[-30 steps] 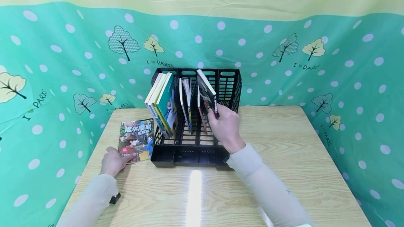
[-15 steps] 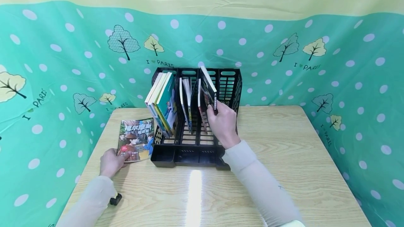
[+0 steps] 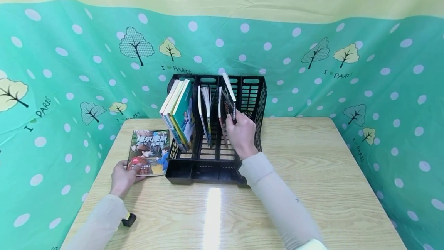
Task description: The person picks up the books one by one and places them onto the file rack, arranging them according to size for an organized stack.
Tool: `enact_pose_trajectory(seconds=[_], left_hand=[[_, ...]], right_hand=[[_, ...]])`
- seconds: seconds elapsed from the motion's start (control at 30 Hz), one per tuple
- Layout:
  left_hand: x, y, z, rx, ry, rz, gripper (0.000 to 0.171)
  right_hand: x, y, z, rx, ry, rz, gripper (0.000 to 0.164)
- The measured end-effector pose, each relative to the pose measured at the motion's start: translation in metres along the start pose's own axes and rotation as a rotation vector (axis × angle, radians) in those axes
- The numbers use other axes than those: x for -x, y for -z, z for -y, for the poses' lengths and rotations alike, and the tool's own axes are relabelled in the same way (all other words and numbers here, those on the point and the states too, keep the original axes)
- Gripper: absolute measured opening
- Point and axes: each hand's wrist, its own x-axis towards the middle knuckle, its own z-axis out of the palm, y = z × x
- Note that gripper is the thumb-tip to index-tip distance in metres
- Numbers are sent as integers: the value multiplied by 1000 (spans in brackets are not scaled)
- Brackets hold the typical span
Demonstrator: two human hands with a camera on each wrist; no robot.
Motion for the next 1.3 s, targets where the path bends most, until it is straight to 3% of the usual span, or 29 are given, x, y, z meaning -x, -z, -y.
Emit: enact_pose_trajectory(seconds=[0.6,1.03,1.3], left_hand=[[8,-3,-12,98,-28,-60,36],[26,5,-18,-122,-108,-186,34],[40,11,-31,-135,-166,-209,32]], right_hand=[[7,-28,-21,2,-77,-20,11],[16,-37,-28,18,-192,70,17],[19,-41,-32,37,-209,85,17]])
